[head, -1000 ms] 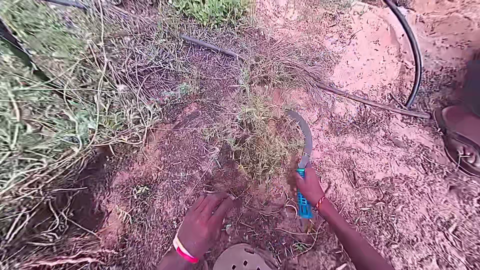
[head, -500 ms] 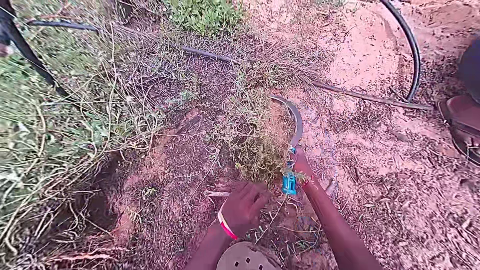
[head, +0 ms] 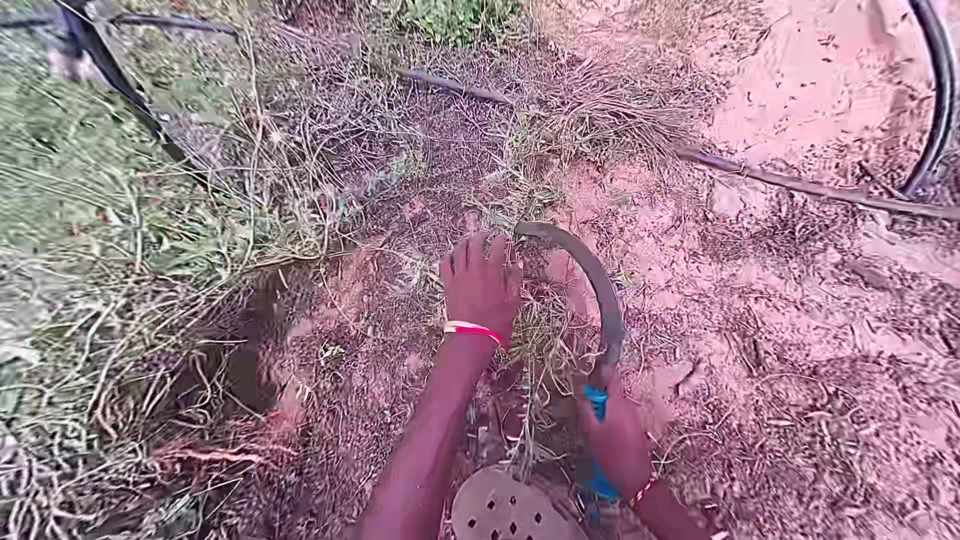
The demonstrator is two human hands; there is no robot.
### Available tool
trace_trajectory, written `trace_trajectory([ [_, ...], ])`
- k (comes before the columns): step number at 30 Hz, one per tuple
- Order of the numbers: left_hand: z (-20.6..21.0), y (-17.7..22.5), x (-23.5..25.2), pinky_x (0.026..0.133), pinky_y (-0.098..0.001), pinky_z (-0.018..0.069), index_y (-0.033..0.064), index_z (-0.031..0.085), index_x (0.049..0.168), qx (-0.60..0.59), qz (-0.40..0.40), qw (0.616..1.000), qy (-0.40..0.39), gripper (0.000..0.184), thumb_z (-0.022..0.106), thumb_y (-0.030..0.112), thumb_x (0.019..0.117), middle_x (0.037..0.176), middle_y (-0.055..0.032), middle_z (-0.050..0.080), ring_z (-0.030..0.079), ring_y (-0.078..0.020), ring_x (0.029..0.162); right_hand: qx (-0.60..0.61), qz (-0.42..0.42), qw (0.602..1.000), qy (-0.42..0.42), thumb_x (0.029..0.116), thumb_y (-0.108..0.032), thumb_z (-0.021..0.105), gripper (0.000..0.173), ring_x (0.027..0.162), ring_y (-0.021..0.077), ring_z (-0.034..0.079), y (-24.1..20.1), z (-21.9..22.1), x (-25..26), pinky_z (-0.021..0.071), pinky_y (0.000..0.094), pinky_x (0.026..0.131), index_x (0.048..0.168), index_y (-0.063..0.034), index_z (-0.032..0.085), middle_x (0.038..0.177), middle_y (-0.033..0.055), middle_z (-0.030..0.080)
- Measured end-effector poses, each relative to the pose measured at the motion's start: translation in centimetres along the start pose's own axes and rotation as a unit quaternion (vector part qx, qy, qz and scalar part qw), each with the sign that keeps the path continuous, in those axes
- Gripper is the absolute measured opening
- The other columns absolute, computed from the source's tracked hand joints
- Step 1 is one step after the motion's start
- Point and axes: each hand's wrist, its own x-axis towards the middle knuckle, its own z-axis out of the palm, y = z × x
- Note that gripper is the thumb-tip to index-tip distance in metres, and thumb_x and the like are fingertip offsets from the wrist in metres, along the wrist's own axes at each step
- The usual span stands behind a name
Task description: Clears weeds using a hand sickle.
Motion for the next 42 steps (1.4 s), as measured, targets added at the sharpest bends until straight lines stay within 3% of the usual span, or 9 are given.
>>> trace_trajectory([
  [4,-1.1,-1.2,0.6,0.115,-0.0663,0.0297,0.0118,0.049,0.153,0.062,-0.091,0.986,-0.125,0.059,0.055,0.044,0.1045,0.146,-0.0238,0.056,0.051,-0.0439,0.137,0.260,0.000,0.945,0.196,0.0914,-0.009,0.055,0.047,0.050,0.0105,0.061,1.0,-1.8,4.2,0.0566,0.0299,0.050,0.132,0.0100,0.041,0.070,0.0041,0.058],
  [8,-1.7,-1.6,0.7,0.112,-0.0628,0.0355,0.0066,0.060,0.141,0.088,-0.108,0.983,-0.123,0.048,0.055,0.037,0.1046,0.127,-0.0227,0.069,0.064,-0.0410,0.122,0.453,-0.003,0.844,0.288,0.0956,0.003,0.050,0.030,0.047,0.0095,0.057,-3.6,-1.5,11.2,0.0566,0.0272,0.048,0.124,0.0032,0.038,0.069,0.0025,0.052],
  [11,-2.6,-1.8,0.5,0.106,-0.0653,0.0407,0.0053,0.068,0.131,0.067,-0.105,0.991,-0.041,0.038,0.056,0.028,0.1039,0.118,-0.0239,0.072,0.067,-0.0432,0.114,0.300,0.084,0.949,-0.046,0.1046,-0.006,0.051,0.037,0.055,0.0129,0.058,-5.2,2.3,9.8,0.0552,0.0282,0.054,0.136,0.0073,0.038,0.079,0.0095,0.055],
  [14,-3.8,-3.0,1.1,0.100,-0.0688,0.0426,0.0036,0.070,0.128,0.058,-0.093,0.994,0.030,0.036,0.057,0.026,0.1030,0.115,-0.0261,0.072,0.068,-0.0466,0.110,0.207,0.106,0.944,-0.233,0.1023,-0.011,0.054,0.053,0.058,0.0172,0.061,-4.0,4.3,3.4,0.0569,0.0350,0.058,0.148,0.0026,0.031,0.086,0.0116,0.058],
  [21,-4.9,-5.6,0.0,0.099,-0.0693,0.0430,0.0061,0.070,0.129,0.072,-0.099,0.991,0.061,0.035,0.057,0.026,0.1040,0.123,-0.0238,0.071,0.067,-0.0466,0.113,0.179,0.104,0.963,-0.175,0.1001,-0.014,0.058,0.048,0.059,0.0183,0.063,-2.9,2.1,0.4,0.0576,0.0368,0.059,0.143,-0.0003,0.042,0.086,0.0110,0.061],
  [27,-4.0,-6.9,0.1,0.101,-0.0694,0.0419,0.0090,0.069,0.131,0.056,-0.124,0.989,0.061,0.035,0.057,0.029,0.1045,0.126,-0.0235,0.070,0.064,-0.0471,0.119,0.207,0.065,0.976,-0.030,0.0959,-0.011,0.059,0.055,0.066,0.0222,0.065,-2.9,5.9,0.0,0.0570,0.0422,0.065,0.144,0.0072,0.041,0.088,0.0156,0.064],
  [32,-3.4,-7.8,0.1,0.099,-0.0716,0.0424,0.0082,0.070,0.130,0.046,-0.119,0.989,0.071,0.036,0.058,0.030,0.1039,0.123,-0.0243,0.070,0.065,-0.0485,0.116,0.461,0.017,0.862,0.211,0.0981,0.001,0.049,0.038,0.047,0.0103,0.059,-7.3,4.8,8.3,0.0576,0.0277,0.047,0.132,0.0050,0.033,0.068,0.0035,0.053],
  [37,-3.0,-7.6,0.2,0.102,-0.0703,0.0402,0.0080,0.070,0.129,0.037,-0.121,0.990,0.069,0.035,0.057,0.028,0.1042,0.125,-0.0237,0.070,0.065,-0.0463,0.119,0.298,0.106,0.948,-0.033,0.1047,-0.008,0.053,0.041,0.055,0.0176,0.060,-8.1,2.3,15.0,0.0568,0.0330,0.053,0.142,0.0009,0.037,0.081,0.0116,0.056],
  [42,-2.8,-7.0,0.0,0.103,-0.0687,0.0405,0.0075,0.070,0.129,0.032,-0.114,0.991,0.061,0.034,0.058,0.028,0.1038,0.125,-0.0240,0.070,0.065,-0.0462,0.117,0.226,0.109,0.966,-0.057,0.1051,-0.011,0.053,0.039,0.056,0.0171,0.060,-7.8,0.7,15.8,0.0562,0.0327,0.054,0.140,0.0004,0.040,0.081,0.0105,0.055],
])
